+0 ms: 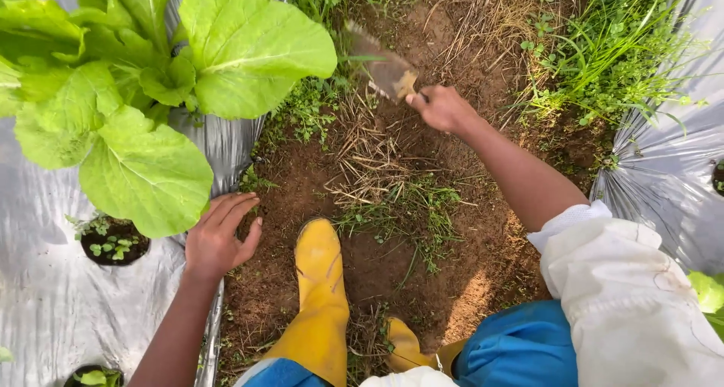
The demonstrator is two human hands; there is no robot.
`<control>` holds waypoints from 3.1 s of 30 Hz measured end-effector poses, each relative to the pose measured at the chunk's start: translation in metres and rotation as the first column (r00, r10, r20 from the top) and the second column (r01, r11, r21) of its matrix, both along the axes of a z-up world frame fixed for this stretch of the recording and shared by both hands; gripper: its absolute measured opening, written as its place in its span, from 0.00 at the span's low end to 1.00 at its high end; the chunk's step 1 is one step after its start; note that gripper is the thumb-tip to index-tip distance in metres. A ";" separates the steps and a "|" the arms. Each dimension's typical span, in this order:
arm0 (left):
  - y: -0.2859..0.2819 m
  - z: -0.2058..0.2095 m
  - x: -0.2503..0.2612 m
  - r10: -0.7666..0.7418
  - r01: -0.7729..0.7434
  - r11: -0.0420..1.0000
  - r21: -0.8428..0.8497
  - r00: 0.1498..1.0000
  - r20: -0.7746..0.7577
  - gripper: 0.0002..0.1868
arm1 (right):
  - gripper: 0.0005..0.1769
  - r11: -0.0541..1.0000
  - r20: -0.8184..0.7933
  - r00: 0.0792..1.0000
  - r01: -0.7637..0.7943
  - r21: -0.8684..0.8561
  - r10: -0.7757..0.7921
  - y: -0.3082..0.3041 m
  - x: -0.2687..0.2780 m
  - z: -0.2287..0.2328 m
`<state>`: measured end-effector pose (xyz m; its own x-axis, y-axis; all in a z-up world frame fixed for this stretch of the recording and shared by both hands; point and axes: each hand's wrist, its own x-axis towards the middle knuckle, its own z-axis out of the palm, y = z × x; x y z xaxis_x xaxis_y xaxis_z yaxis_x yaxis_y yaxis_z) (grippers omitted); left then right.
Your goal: The person uses a hand hoe to remove weeds from the soil between rows of plants covered with plastic mulch. They also pull weeds by hand and clear debris from around the base of the plants.
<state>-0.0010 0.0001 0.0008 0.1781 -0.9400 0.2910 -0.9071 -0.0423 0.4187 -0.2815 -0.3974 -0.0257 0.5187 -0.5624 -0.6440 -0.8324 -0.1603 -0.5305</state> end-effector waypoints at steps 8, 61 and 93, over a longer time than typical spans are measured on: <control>-0.006 0.011 0.003 -0.012 0.013 1.000 0.007 0.999 -0.045 0.13 | 0.26 0.988 -0.055 0.991 -0.129 -0.085 0.125 -0.010 0.009 0.015; -0.006 0.015 0.001 -0.035 0.035 0.999 -0.014 0.998 -0.056 0.12 | 0.22 0.999 -0.007 1.000 -0.023 -0.037 0.023 0.000 -0.021 -0.018; -0.008 0.022 -0.001 0.011 -0.012 1.000 0.022 0.999 0.043 0.14 | 0.24 0.961 -0.027 0.961 -0.276 -0.011 0.275 0.006 0.032 0.003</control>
<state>-0.0016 -0.0076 0.0232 0.1768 -0.9442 0.2778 -0.9235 -0.0615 0.3786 -0.2496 -0.3912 -0.0231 0.6390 -0.4093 -0.6513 -0.7677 -0.3930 -0.5062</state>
